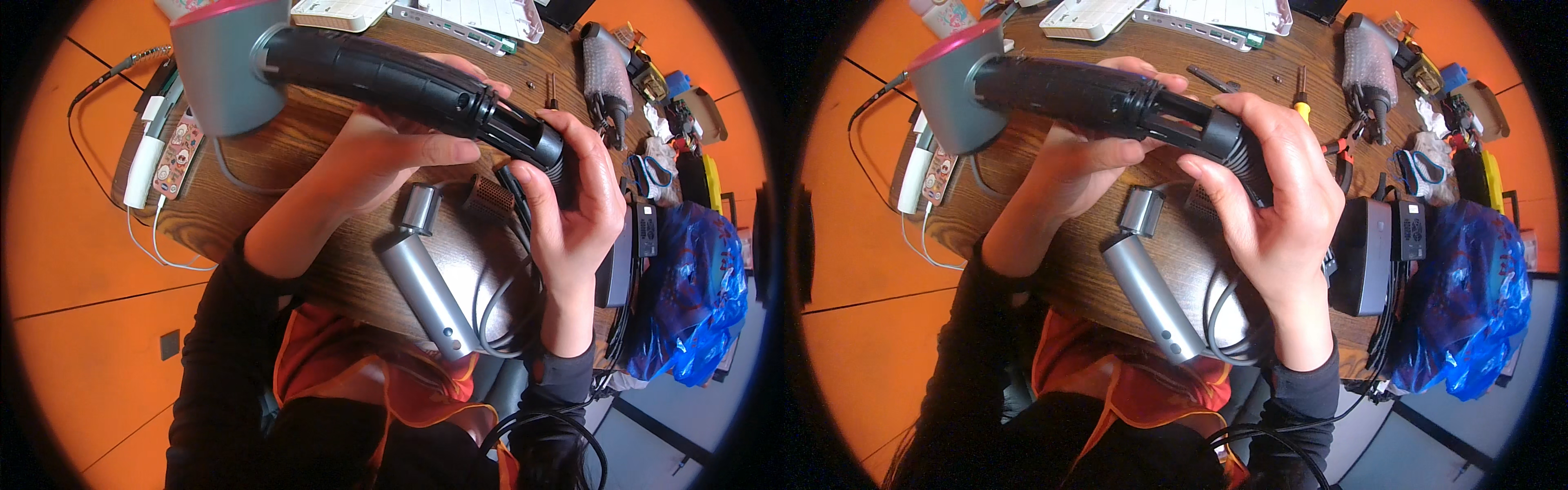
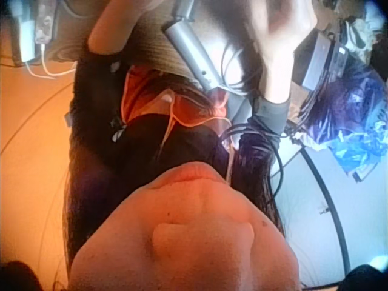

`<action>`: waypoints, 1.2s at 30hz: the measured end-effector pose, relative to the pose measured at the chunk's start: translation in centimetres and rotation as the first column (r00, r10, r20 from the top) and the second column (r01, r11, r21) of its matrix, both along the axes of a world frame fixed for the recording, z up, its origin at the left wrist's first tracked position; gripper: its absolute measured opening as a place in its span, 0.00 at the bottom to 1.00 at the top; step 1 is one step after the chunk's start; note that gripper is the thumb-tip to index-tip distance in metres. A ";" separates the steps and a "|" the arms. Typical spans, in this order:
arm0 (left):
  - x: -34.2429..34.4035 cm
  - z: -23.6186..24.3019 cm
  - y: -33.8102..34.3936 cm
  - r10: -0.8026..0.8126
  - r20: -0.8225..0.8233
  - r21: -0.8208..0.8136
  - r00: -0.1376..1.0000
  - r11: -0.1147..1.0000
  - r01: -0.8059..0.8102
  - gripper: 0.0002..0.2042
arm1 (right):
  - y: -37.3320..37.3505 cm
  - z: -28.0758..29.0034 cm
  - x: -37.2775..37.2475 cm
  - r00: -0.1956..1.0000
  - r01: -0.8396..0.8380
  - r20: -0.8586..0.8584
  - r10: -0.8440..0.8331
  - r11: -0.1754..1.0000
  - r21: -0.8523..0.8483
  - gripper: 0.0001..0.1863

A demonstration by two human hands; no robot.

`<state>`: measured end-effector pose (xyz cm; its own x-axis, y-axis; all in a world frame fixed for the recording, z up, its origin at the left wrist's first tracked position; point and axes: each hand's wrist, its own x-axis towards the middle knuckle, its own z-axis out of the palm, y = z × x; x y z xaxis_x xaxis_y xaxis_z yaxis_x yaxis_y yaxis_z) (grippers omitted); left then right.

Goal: The person disassembles a hair dryer, removes the internal components, and reassembles the casing. They use a screwdriver to remove screws, detach the power cord, and then reattach the casing halves and screws.

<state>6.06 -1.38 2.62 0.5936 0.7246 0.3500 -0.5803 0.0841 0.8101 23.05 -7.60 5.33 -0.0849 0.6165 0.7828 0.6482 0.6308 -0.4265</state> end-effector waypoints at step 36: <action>2.4 3.7 -3.9 0.074 0.027 -0.316 0.997 0.947 -0.061 0.16 | 0.7 0.3 0.1 0.979 -0.048 0.201 -0.047 0.895 0.443 0.15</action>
